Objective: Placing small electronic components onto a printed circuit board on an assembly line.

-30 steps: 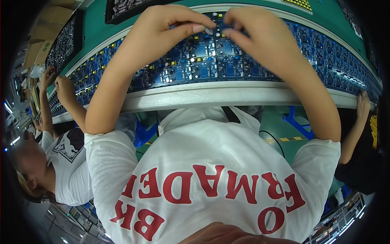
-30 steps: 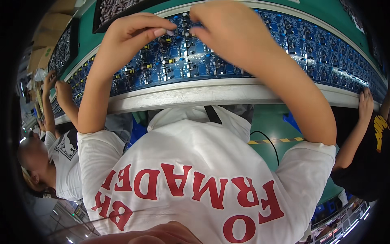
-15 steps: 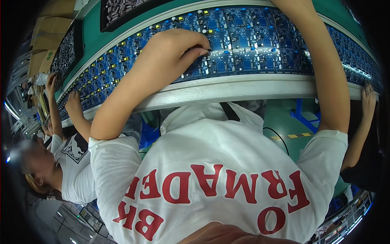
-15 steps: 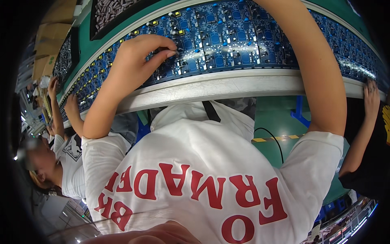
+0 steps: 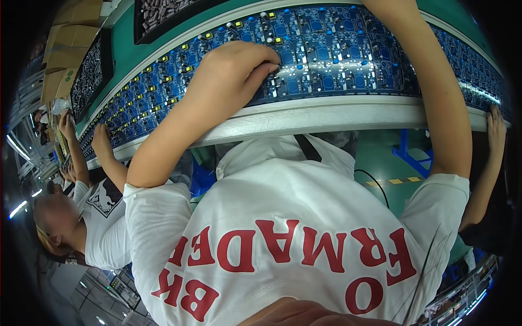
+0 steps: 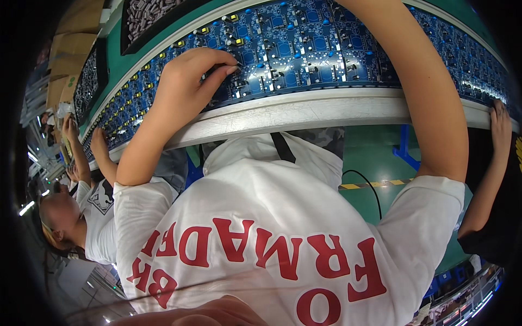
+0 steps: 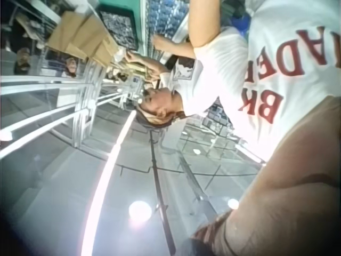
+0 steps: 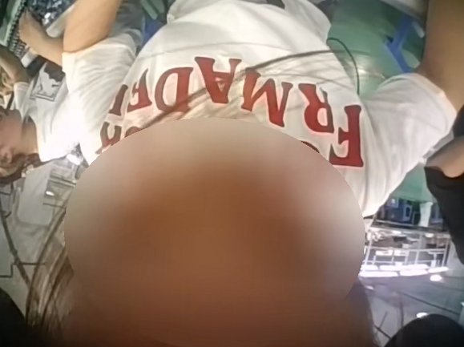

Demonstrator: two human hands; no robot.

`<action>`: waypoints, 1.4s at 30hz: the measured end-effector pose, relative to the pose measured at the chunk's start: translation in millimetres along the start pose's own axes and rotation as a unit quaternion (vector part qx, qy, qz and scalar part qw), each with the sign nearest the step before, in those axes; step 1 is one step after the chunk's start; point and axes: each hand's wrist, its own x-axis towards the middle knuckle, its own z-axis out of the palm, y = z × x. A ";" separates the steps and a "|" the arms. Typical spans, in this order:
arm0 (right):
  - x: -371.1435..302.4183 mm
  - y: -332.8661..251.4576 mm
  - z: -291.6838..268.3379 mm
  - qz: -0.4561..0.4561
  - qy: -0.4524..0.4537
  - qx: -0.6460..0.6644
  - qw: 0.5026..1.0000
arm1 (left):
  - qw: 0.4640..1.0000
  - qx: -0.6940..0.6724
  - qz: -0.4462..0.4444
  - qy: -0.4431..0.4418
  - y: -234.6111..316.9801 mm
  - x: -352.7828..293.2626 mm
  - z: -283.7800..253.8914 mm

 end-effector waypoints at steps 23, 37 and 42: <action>-3.7 -5.1 -0.9 0.028 0.025 0.047 0.998 | 0.999 -0.008 0.029 0.035 -2.0 -6.9 7.8; -4.9 4.9 8.9 0.010 0.035 0.045 0.998 | 0.998 0.003 -0.048 0.041 4.2 -8.1 9.8; -5.5 3.8 7.6 0.009 0.038 0.041 0.998 | 0.997 -0.010 -0.025 0.073 3.6 -9.4 12.1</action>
